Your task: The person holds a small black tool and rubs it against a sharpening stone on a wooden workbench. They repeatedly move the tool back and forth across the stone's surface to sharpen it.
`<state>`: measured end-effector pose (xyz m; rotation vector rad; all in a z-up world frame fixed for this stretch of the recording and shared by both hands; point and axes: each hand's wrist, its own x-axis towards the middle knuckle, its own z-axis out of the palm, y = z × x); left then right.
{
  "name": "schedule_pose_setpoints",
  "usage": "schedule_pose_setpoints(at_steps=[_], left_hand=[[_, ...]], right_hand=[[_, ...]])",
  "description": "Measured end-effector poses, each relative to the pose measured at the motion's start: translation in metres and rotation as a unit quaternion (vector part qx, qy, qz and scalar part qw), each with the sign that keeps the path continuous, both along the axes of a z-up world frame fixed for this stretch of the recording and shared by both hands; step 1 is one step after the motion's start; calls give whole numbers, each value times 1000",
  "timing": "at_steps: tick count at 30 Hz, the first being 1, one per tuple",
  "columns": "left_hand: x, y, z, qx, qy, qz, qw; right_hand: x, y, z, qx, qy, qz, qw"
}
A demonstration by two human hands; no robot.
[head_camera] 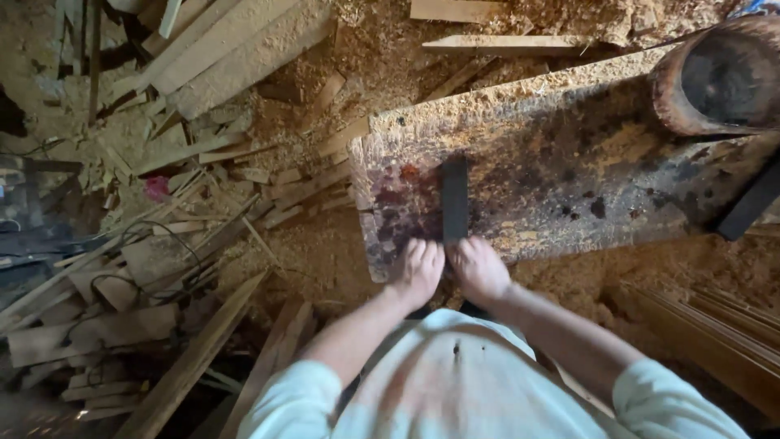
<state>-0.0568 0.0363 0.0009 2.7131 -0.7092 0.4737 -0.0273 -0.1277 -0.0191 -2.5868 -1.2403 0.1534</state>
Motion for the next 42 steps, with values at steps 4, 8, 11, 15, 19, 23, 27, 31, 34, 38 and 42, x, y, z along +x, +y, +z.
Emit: schedule_pose_setpoints(at_steps=[4, 8, 11, 15, 19, 23, 27, 31, 34, 38, 42], left_hand=[[68, 10, -16, 32, -41, 63, 997], [52, 9, -9, 3, -45, 28, 999], [-15, -4, 1, -36, 11, -1, 999], [33, 1, 0, -19, -18, 82, 996], [64, 16, -44, 4, -48, 47, 998], [-6, -2, -9, -6, -2, -6, 1000], [20, -11, 2, -60, 1, 28, 998], [84, -4, -18, 75, 19, 2, 997], [37, -4, -32, 28, -30, -10, 999], [3, -24, -13, -55, -136, 6, 989], [78, -6, -19, 109, -12, -14, 994]], right_hand=[[75, 21, 1, 6, -66, -37, 997], [56, 16, 9, 14, -72, -20, 997], [-26, -8, -21, -14, 16, 7, 1000], [31, 1, -28, -51, -34, -3, 998], [74, 23, -14, 8, -63, -5, 998], [-9, -1, -7, -41, 10, 2, 999], [14, -2, 1, -38, 6, -5, 999], [80, 3, -19, 48, -30, -72, 996], [57, 2, 27, 52, 60, -115, 990], [-18, -11, 29, 47, 71, -77, 993], [68, 2, 41, -54, 40, -116, 991]])
